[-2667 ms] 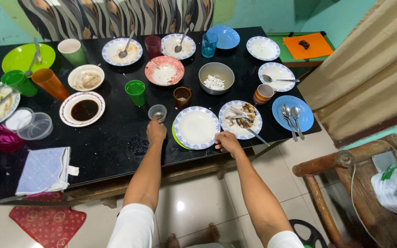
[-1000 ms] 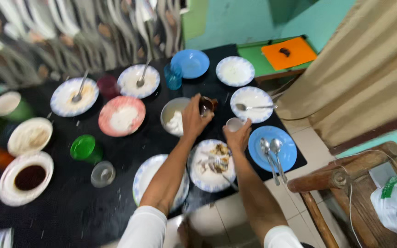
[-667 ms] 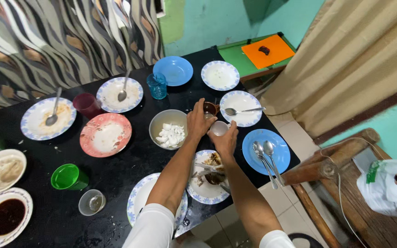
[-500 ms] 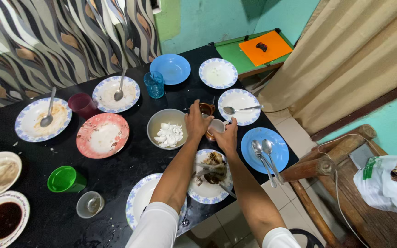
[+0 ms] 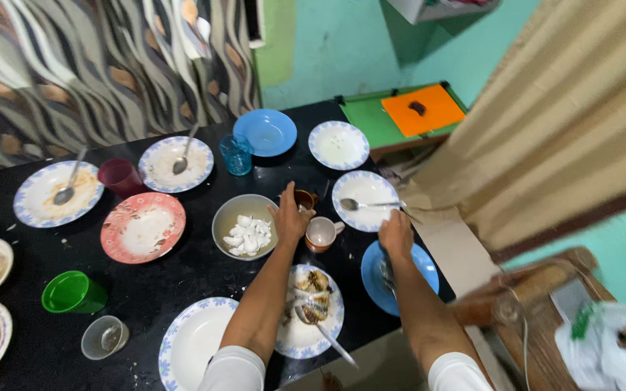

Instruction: The person clears a dining table by scraping leftover food from several plates into a larger plate using a spoon. They then stack the plates and bowls, and gather cups and mugs into a pile.

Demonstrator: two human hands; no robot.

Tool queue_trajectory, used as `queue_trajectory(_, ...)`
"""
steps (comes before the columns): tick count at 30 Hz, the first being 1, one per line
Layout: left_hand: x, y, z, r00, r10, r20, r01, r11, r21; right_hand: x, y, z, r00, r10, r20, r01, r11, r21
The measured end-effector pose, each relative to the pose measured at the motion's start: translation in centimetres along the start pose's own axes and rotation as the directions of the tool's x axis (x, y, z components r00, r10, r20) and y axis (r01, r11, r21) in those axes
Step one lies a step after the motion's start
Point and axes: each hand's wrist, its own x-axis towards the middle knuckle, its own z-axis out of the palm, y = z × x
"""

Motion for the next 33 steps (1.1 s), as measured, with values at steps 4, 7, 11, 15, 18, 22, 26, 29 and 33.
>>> queue_trajectory(4, -0.2, 0.7, 0.2, 0.999, -0.043, -0.002, 0.043, 0.999, 0.008, 2.9, 1.5, 1.4, 0.993, -0.083, 0.088, 0.091, 0.992, -0.087)
queue_trajectory(7, -0.6, 1.3, -0.1, 0.998, -0.055, -0.011, 0.056, 0.997, 0.051, 4.3, 1.3, 2.0, 0.972, -0.069, 0.224, 0.096, 0.989, -0.112)
queue_trajectory(11, -0.8, 1.8, -1.0, 0.996, -0.082, 0.027, 0.075, 0.980, 0.184, 4.8, 0.3, 1.5, 0.945, -0.025, 0.325, 0.090, 0.978, -0.187)
queue_trajectory(15, -0.7, 1.3, -1.2, 0.990, -0.111, 0.088, 0.079, 0.947, 0.310, 4.6, -0.9, -0.2, 0.931, 0.020, 0.365, 0.084, 0.960, -0.267)
queue_trajectory(18, -1.0, 0.2, -0.2, 0.999, -0.037, 0.020, 0.031, 0.972, 0.234, 4.3, -1.5, -1.4, 0.918, 0.048, 0.393, 0.067, 0.960, -0.273)
queue_trajectory(22, -2.1, -0.9, 1.6, 0.984, 0.067, -0.163, -0.035, 0.981, 0.191, 3.7, -1.5, -2.0, 0.932, 0.041, 0.359, 0.032, 0.980, -0.195)
queue_trajectory(26, -4.3, -0.7, 2.2, 0.930, 0.195, -0.313, -0.153, 0.976, 0.154, 3.3, -0.8, -1.8, 0.943, 0.042, 0.330, -0.010, 0.995, -0.100)
queue_trajectory(29, -6.2, 0.1, 2.1, 0.902, 0.238, -0.361, -0.195, 0.969, 0.150, 2.4, -0.3, -1.9, 0.966, 0.017, 0.257, -0.008, 0.999, -0.037)
queue_trajectory(33, -8.0, 1.7, 2.2, 0.895, 0.259, -0.364, -0.226, 0.965, 0.130, 0.6, 0.0, -3.3, 0.965, 0.115, 0.235, -0.124, 0.992, 0.021)
